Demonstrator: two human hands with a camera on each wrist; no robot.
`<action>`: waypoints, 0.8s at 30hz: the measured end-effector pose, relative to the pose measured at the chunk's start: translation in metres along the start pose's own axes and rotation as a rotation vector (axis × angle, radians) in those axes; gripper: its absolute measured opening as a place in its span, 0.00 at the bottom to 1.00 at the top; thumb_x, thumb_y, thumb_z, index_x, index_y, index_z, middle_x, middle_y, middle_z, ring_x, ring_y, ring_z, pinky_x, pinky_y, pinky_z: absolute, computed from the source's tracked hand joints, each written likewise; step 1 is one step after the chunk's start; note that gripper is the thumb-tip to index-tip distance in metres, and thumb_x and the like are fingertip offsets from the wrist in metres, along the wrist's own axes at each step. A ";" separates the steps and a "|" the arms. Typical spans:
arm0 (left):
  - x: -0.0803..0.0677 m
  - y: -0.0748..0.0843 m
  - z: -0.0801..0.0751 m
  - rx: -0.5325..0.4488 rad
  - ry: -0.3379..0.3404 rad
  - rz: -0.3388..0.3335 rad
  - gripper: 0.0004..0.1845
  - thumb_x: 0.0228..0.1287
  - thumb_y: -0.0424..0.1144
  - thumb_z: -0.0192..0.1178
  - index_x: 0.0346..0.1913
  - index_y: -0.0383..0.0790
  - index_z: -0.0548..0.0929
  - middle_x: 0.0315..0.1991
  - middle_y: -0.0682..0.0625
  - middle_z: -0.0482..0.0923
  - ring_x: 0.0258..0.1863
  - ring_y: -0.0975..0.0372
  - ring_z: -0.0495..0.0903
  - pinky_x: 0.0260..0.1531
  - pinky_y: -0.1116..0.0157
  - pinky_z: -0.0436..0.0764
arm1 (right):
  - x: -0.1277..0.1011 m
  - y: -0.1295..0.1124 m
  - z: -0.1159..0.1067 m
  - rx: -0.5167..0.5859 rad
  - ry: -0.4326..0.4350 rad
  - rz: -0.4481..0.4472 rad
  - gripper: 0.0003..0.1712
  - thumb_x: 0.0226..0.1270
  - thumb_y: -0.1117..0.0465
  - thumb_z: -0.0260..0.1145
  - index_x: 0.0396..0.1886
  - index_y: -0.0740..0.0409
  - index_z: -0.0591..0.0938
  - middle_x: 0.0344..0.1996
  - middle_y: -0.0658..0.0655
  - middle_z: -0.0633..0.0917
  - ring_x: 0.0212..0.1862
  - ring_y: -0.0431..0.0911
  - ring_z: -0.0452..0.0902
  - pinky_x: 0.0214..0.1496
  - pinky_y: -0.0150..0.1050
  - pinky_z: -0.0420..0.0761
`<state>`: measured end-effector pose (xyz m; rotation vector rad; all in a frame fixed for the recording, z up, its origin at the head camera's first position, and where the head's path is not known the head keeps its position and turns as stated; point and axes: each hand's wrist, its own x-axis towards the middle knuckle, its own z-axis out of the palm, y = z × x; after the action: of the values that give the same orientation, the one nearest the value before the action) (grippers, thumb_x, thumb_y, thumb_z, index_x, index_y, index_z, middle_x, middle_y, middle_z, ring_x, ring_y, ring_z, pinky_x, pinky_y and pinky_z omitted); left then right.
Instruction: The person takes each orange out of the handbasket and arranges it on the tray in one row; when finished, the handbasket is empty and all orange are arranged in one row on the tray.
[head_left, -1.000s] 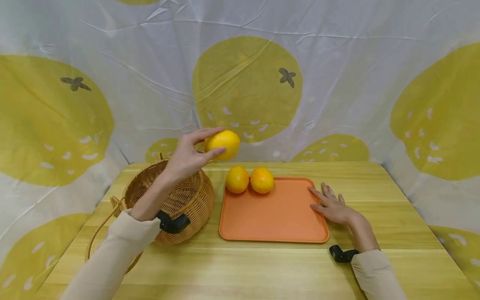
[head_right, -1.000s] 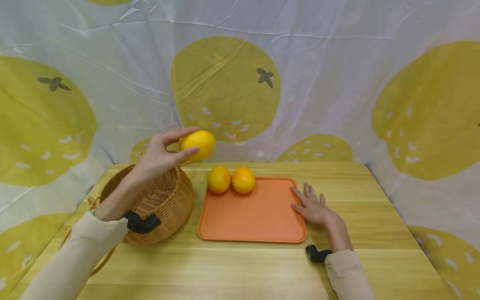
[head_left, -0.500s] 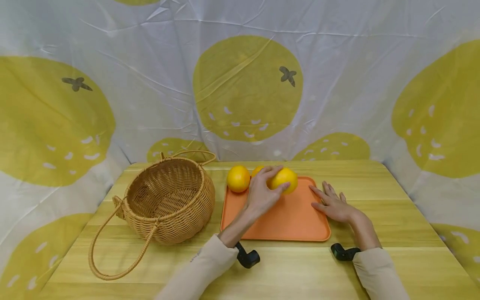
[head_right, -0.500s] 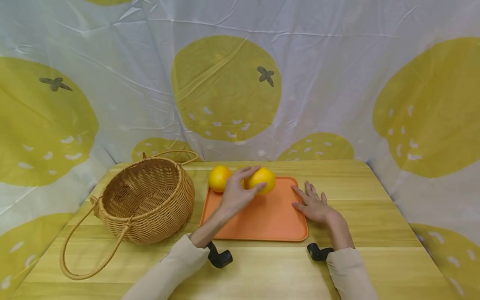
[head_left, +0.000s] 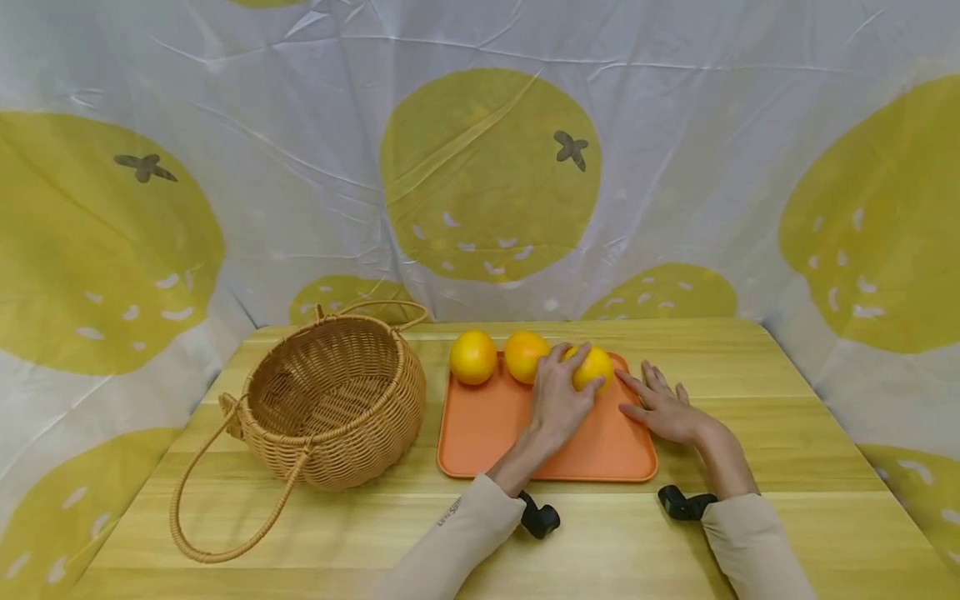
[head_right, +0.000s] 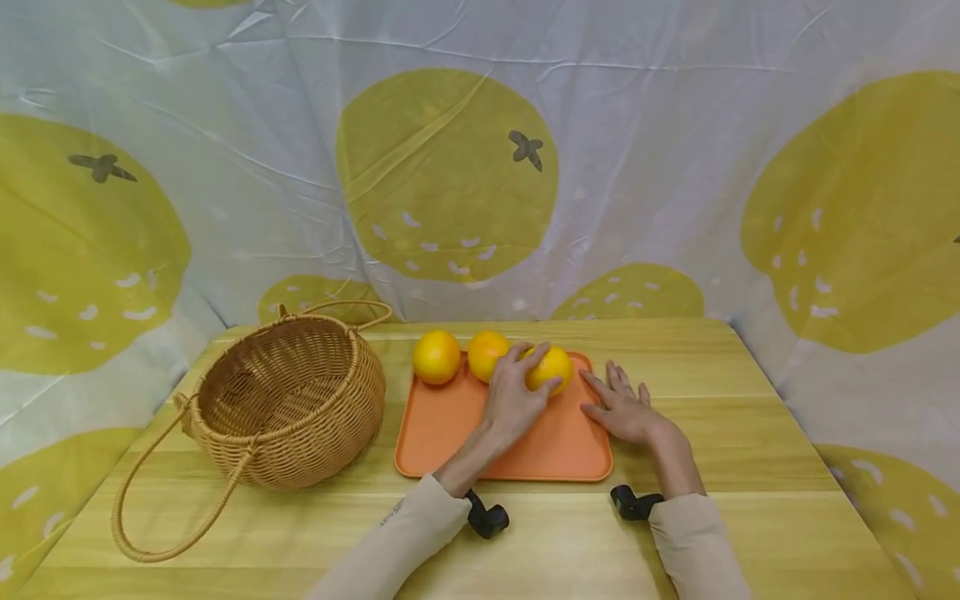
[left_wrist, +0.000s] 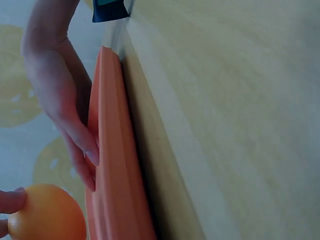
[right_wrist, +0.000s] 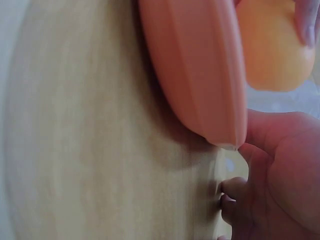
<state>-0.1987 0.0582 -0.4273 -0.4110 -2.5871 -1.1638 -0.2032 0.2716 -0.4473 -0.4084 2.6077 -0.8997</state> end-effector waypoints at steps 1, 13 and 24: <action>-0.001 0.001 0.003 0.018 -0.005 0.002 0.28 0.67 0.42 0.71 0.69 0.45 0.81 0.67 0.38 0.77 0.60 0.46 0.78 0.60 0.53 0.80 | 0.000 0.000 0.000 0.001 0.000 0.001 0.41 0.83 0.47 0.54 0.84 0.59 0.51 0.80 0.77 0.32 0.80 0.74 0.21 0.71 0.76 0.19; -0.009 0.002 0.012 0.206 0.018 0.004 0.27 0.67 0.43 0.71 0.69 0.43 0.81 0.66 0.39 0.76 0.60 0.48 0.77 0.55 0.57 0.84 | 0.002 -0.001 0.001 0.000 -0.003 0.008 0.41 0.83 0.47 0.54 0.85 0.59 0.51 0.80 0.77 0.31 0.80 0.74 0.21 0.72 0.76 0.19; -0.009 -0.008 -0.013 0.077 -0.178 -0.008 0.33 0.70 0.34 0.67 0.76 0.38 0.71 0.74 0.35 0.68 0.69 0.42 0.72 0.68 0.48 0.76 | 0.001 0.001 0.000 0.011 -0.002 0.001 0.41 0.83 0.47 0.54 0.85 0.59 0.52 0.80 0.76 0.31 0.81 0.73 0.20 0.72 0.76 0.18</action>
<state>-0.1919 0.0423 -0.4274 -0.5088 -2.7774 -1.0699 -0.2036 0.2717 -0.4481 -0.4043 2.5998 -0.9129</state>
